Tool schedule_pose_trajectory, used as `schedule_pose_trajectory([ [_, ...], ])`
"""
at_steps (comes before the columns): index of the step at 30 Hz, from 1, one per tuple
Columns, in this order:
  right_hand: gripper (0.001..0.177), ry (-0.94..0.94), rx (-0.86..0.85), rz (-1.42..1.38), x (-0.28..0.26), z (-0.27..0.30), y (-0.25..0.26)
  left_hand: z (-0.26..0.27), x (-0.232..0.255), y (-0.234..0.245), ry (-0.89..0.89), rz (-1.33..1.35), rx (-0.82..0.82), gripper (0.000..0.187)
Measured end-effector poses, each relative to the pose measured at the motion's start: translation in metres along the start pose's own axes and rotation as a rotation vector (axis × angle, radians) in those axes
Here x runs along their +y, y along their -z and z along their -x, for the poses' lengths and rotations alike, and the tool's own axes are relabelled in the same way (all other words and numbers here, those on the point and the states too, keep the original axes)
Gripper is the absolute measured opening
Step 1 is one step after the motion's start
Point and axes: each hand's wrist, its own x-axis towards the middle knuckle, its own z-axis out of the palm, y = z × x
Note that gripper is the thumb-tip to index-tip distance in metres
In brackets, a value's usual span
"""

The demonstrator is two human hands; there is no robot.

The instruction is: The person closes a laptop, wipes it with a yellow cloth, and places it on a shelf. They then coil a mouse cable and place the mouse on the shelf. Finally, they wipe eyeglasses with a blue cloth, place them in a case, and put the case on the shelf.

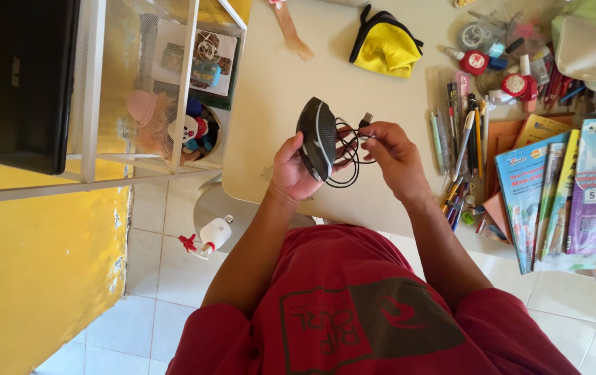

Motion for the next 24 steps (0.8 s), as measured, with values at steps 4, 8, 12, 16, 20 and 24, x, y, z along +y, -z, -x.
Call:
schedule_pose_trajectory([
  [4, 0.033, 0.043, -0.058, 0.063, -0.012, -0.001, -0.013, 0.005, 0.001, -0.005, -0.054, -0.008, -0.03, 0.072],
  [8, 0.071, 0.02, 0.051, 0.28, -0.02, -0.002, -0.031, 0.01, 0.002, -0.004, -0.091, -0.051, -0.029, 0.072],
  [12, 0.07, 0.051, 0.098, 0.326, -0.013, -0.003, -0.038, 0.014, 0.003, 0.003, -0.071, -0.096, 0.008, 0.07],
  [16, 0.042, 0.064, 0.077, 0.136, -0.003, -0.005, -0.038, 0.017, 0.008, 0.008, -0.068, -0.078, 0.007, 0.066],
  [20, 0.038, 0.124, 0.177, 0.326, -0.014, -0.002, -0.038, 0.019, 0.012, 0.007, -0.1, -0.04, -0.081, 0.067],
  [24, 0.034, 0.486, 0.356, 0.756, -0.038, 0.008, -0.05, 0.018, 0.013, 0.001, -0.088, -0.005, -0.083, 0.074],
])
